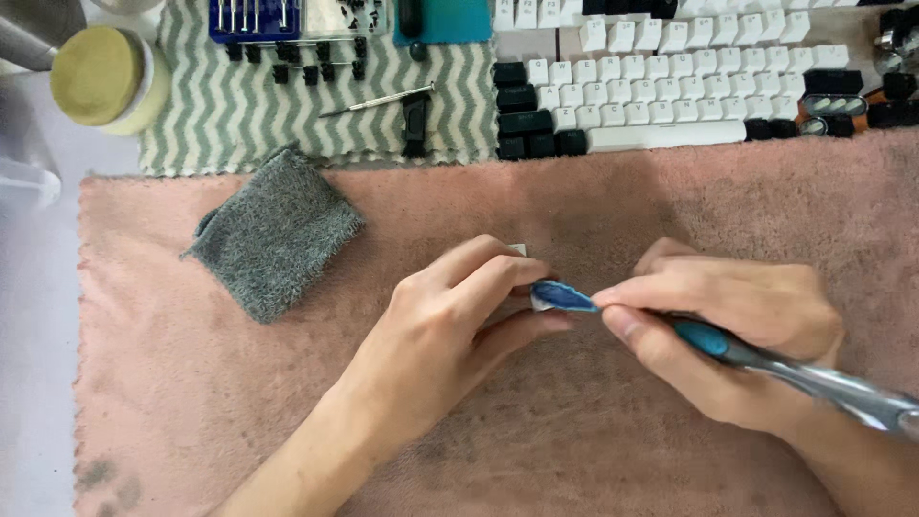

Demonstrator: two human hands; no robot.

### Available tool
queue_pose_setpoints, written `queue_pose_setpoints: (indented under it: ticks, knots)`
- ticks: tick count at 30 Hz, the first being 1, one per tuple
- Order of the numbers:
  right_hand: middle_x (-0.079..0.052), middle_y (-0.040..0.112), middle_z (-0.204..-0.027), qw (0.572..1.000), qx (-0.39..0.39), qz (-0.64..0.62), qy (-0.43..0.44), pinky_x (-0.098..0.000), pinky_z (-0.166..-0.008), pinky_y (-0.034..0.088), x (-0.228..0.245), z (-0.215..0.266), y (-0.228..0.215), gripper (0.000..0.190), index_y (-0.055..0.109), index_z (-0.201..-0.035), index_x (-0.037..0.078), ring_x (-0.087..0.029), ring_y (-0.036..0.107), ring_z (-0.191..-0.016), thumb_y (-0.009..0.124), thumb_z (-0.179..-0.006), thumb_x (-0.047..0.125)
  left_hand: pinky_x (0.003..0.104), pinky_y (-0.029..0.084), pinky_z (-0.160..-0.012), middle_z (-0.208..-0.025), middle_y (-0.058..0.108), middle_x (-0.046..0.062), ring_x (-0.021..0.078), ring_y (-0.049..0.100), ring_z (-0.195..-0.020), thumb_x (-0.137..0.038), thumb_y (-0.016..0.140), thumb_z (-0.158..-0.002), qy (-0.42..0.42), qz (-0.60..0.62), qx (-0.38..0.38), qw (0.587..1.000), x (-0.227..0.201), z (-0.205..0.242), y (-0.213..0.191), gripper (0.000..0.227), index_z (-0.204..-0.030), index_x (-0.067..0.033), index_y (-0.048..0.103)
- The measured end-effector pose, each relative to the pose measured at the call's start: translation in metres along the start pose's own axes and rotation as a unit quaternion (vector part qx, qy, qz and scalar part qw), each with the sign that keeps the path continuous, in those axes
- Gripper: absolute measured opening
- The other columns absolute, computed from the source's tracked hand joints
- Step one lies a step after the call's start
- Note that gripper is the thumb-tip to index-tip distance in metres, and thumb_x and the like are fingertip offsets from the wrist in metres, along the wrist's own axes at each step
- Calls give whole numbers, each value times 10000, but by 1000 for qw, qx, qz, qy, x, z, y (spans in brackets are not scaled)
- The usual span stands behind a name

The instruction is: The person cleans individual white keyboard keycaps using a toothbrush. They pick up each keycap, scrub it thoroughly, and place it back onto the keyboard. The process is repeated for multiple keycaps.

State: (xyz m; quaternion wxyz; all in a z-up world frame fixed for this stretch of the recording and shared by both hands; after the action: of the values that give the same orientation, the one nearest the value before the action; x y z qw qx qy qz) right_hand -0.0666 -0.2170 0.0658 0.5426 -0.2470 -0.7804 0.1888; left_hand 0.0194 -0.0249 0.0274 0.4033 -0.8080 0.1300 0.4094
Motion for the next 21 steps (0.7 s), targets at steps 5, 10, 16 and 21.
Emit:
queue_pose_setpoints:
  ticks: [5, 10, 16, 21]
  knots:
    - [-37, 758, -629, 999, 3, -23, 38, -196, -469, 510, -13, 6, -3, 87, 838, -1007, 13, -109, 669, -479, 771, -954, 22, 412, 580, -815, -1098, 694, 111, 296, 700, -922, -208, 838, -1073, 16, -8, 12, 1000, 2, 1, -1, 314, -1268, -44, 654]
    - [-45, 801, -651, 993, 14, -89, 75, -190, -484, 588, -21, 13, -6, 136, 823, -1059, 0, -108, 767, -484, 723, -973, 31, 266, 648, -800, -1020, 835, 47, 136, 766, -778, -171, 953, -925, -52, 71, -69, 994, 0, 0, -3, 300, -1165, -76, 800]
    - [-81, 811, -657, 989, -17, -139, 57, -217, -529, 654, -25, 16, -9, 159, 773, -1104, -17, -166, 812, -520, 691, -1012, 84, 338, 776, -915, -1099, 908, 217, 277, 909, -968, 44, 920, -873, -283, 492, -113, 815, 17, 12, 22, 344, -1206, 64, 838]
    - [-105, 807, -699, 983, -12, -165, 74, -207, -502, 621, -31, 19, -8, 156, 742, -1129, -6, -194, 799, -592, 653, -1051, 97, 297, 694, -726, -1004, 906, 257, 333, 912, -891, 8, 936, -857, -326, 519, -121, 781, 18, 13, 25, 360, -1193, 84, 834]
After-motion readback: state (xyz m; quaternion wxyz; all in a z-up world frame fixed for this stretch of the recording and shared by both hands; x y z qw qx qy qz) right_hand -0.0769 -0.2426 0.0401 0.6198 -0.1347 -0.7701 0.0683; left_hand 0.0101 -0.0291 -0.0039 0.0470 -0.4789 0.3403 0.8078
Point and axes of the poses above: each hand's wrist, its own z-axis away from the middle knuckle, its own y-axis out of the palm, x = y × z, the point moved 4 cm from there along -z, towards the middle knuckle
